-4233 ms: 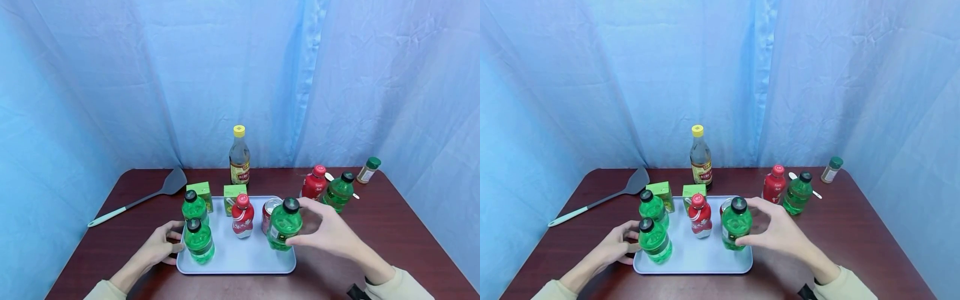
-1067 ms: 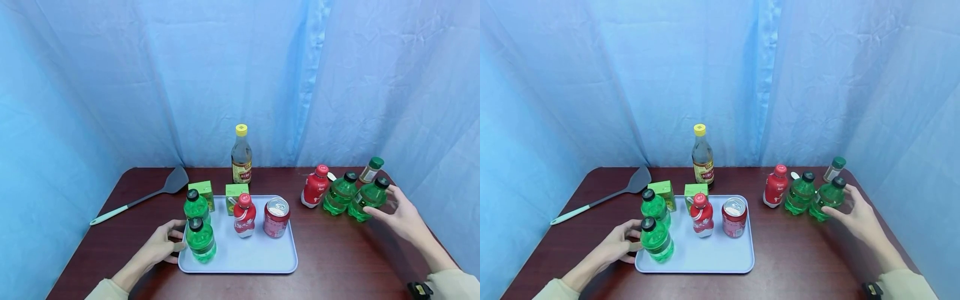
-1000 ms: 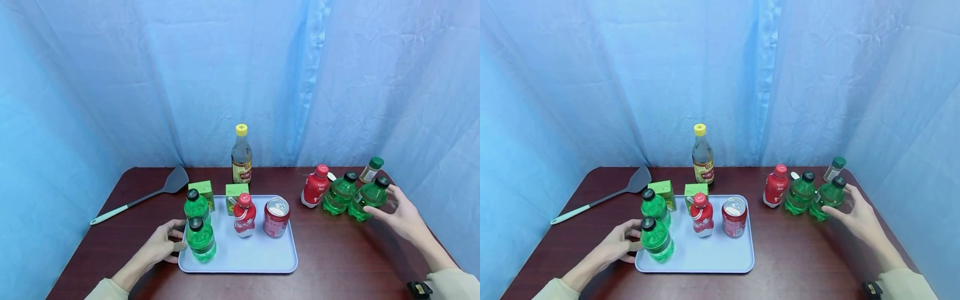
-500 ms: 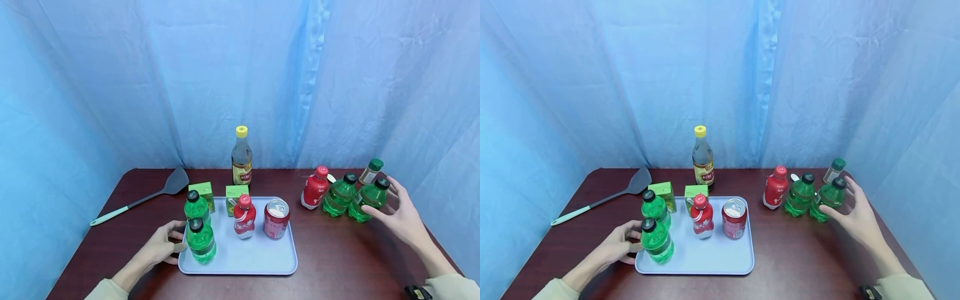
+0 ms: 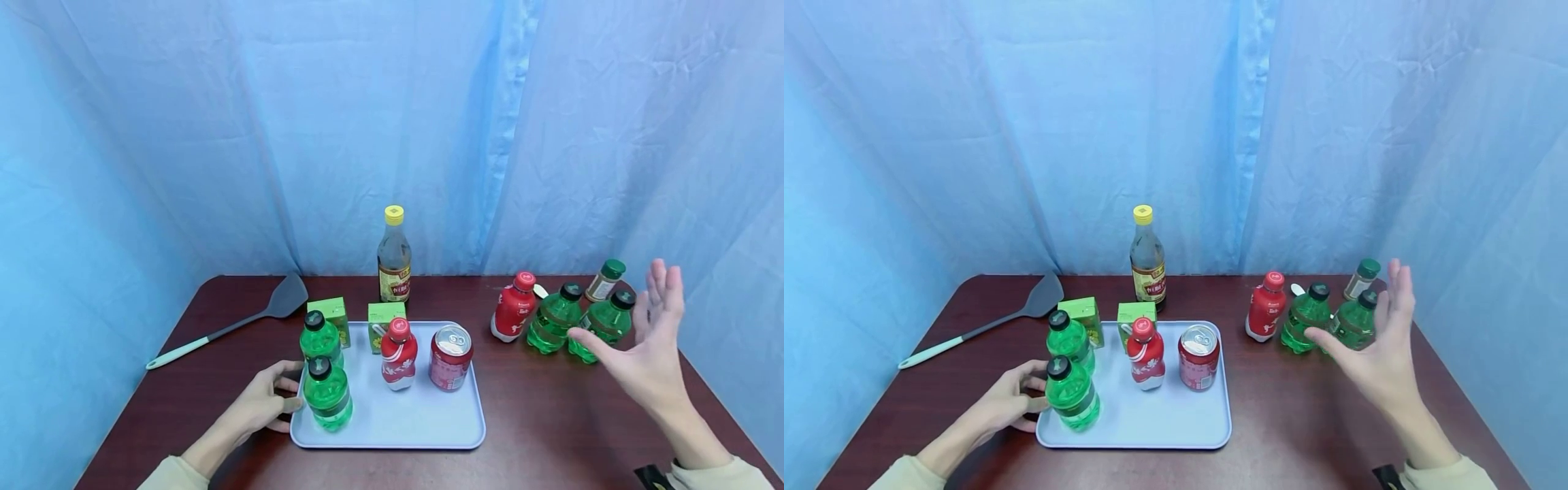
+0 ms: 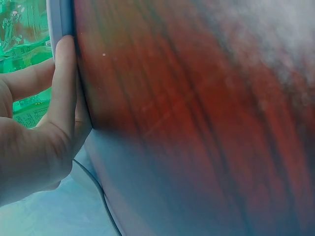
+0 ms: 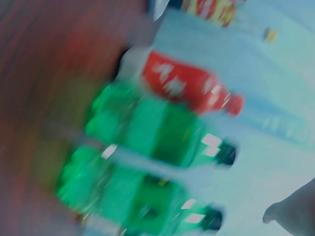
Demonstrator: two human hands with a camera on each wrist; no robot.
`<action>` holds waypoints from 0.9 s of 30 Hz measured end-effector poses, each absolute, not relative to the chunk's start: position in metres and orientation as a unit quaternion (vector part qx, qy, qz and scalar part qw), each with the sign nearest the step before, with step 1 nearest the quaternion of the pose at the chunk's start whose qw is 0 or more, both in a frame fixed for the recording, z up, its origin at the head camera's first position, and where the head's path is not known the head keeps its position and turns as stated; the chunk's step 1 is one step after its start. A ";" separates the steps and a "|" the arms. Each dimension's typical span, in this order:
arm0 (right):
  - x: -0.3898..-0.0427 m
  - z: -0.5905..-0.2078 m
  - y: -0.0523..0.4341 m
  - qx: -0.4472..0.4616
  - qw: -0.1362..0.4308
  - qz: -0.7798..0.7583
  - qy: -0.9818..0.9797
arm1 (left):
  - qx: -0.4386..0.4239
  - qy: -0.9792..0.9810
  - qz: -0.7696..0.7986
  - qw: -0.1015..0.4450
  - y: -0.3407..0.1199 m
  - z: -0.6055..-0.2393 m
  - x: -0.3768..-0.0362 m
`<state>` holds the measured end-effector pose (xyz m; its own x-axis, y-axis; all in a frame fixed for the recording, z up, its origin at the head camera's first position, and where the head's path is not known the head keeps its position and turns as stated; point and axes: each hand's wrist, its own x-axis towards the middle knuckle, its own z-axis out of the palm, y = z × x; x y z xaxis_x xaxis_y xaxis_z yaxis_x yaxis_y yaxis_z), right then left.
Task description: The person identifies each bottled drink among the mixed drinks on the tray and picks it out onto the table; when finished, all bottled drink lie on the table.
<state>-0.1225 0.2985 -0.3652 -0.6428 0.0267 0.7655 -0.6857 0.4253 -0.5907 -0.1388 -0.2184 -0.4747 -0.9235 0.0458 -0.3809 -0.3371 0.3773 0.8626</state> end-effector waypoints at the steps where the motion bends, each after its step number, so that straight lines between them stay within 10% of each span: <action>1: -0.122 -0.364 0.292 0.242 0.366 0.495 -0.750 | -0.089 0.811 0.551 0.173 -0.218 -0.475 -0.139; 27: -0.125 -0.381 0.173 0.419 0.168 0.515 -0.729 | -0.087 0.810 0.552 0.176 -0.218 -0.473 -0.138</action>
